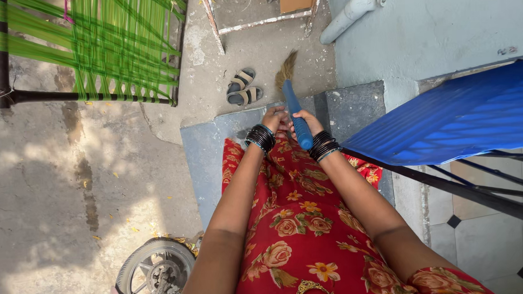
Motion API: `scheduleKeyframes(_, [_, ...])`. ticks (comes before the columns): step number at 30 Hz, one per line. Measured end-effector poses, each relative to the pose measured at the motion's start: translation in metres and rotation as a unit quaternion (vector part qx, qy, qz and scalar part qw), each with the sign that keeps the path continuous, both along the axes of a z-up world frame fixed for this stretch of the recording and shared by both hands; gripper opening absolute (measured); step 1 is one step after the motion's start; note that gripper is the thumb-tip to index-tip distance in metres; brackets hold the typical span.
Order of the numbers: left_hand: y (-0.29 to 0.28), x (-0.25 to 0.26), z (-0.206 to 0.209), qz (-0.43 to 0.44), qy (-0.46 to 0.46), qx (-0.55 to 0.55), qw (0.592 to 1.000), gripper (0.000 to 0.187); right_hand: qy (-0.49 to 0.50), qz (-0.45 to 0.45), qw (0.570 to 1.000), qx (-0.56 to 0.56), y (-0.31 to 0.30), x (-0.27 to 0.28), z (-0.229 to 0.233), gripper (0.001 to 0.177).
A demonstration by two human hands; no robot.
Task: The person sweeps the floor using a broom, moving from an indoor hallway area through a metal gate onto a stone landing and steps, and then through multiple interior rooms.
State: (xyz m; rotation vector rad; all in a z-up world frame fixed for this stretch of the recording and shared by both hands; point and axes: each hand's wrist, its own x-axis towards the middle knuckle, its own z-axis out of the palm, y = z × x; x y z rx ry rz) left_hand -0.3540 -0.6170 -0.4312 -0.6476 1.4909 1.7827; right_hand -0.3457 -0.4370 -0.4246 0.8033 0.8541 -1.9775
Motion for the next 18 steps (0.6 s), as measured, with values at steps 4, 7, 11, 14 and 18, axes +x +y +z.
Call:
scheduleKeyframes(4, [-0.015,0.006,0.003,0.033,-0.061,0.057,0.996,0.064,0.021,0.017,0.999,0.024,-0.019,-0.001,0.01,0.026])
scheduleKeyframes(7, [-0.022,0.009,0.002,0.089,-0.061,0.102,0.989,0.062,0.04,0.058,0.997,0.031,-0.031,-0.002,0.023,0.027])
scheduleKeyframes(11, [-0.015,0.023,-0.02,0.18,-0.032,0.133,0.974,0.056,0.067,0.105,0.992,-0.003,-0.029,-0.002,0.042,0.036])
scheduleKeyframes(14, [0.005,0.043,-0.028,0.263,0.0,0.156,0.952,0.054,0.081,0.189,0.978,0.024,-0.024,0.003,0.063,0.033])
scheduleKeyframes(18, [0.021,0.071,-0.008,0.3,-0.036,0.183,0.935,0.055,0.14,0.261,0.954,0.039,-0.014,0.014,0.102,0.041])
